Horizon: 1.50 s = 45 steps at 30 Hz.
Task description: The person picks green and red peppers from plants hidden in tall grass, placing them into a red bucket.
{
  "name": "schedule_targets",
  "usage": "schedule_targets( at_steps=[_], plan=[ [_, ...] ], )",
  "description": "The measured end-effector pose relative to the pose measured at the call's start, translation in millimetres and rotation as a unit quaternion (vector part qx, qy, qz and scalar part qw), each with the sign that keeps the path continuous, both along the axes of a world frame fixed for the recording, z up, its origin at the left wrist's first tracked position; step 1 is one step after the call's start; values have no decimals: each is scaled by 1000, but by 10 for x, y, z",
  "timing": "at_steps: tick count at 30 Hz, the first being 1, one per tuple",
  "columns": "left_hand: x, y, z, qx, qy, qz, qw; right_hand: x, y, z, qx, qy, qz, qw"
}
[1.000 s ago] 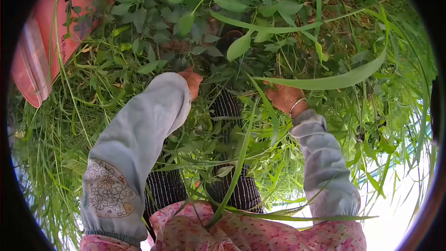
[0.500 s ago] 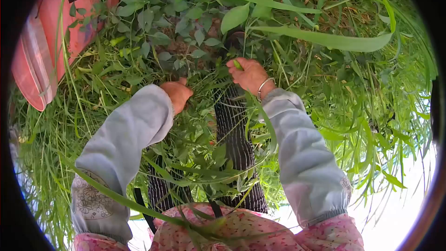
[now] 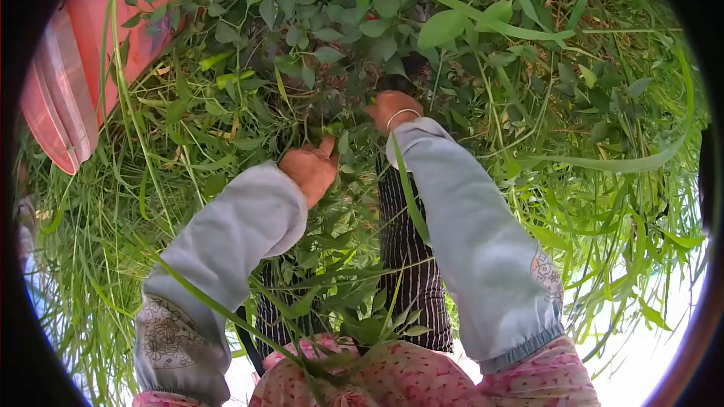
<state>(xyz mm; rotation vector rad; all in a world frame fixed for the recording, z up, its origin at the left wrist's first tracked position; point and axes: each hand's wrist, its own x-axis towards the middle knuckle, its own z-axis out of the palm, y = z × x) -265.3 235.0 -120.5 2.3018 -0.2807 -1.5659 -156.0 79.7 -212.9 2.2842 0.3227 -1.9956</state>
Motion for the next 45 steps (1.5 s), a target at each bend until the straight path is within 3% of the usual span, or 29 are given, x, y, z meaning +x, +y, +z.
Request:
schedule_targets(
  at_steps=[5, 8, 10, 12, 13, 16, 17, 24, 26, 29, 32, 35, 38, 40, 42, 45],
  plan=[
    [-70, 33, -31, -39, -26, -25, 999, 100, 48, 59, -15, 46, 43, 998],
    [-129, 16, -38, -29, -49, -22, 998, 120, -4, 108, 34, 4, 12, 999],
    [-128, -4, -23, -22, -46, -29, 998, 32, -155, 84, 79, -59, -141, 985],
    [-131, -22, -7, -17, -45, -38, 998, -69, -298, 48, 170, -104, -307, 931],
    [-147, -34, -5, -17, -50, -42, 998, -116, -312, 85, 242, -51, -470, 848],
    [-74, -25, 59, -22, -52, -57, 997, 103, -239, 597, 230, 75, -647, 723],
    [-39, -18, 103, -26, -49, -64, 996, 153, -225, 716, 236, 73, -645, 723],
    [50, -13, 116, -44, -23, -37, 998, 156, -507, 1256, 232, 141, -776, 570],
    [53, -12, 108, -48, -19, -51, 997, 75, -575, 1354, 207, 131, -796, 553],
    [72, -14, 149, -75, -44, 11, 996, -46, -629, 1356, 199, 112, -827, 513],
    [115, -78, 178, -167, -103, 181, 964, -101, -524, 1334, 204, 107, -813, 535],
    [394, -224, 344, -208, 49, 275, 937, -234, -445, 1358, 198, 95, -802, 555],
    [311, -359, 234, -259, 99, 352, 894, -317, -370, 1422, 188, 82, -817, 539],
    [227, -397, 184, -286, 122, 378, 872, -332, -280, 1473, 180, 78, -825, 530],
    [188, -394, 165, -325, 194, 399, 835, -338, -261, 1465, 167, 56, -813, 555],
    [206, -371, 237, -285, 116, 361, 880, -320, -293, 1421, 139, 20, -774, 618]
  ],
)
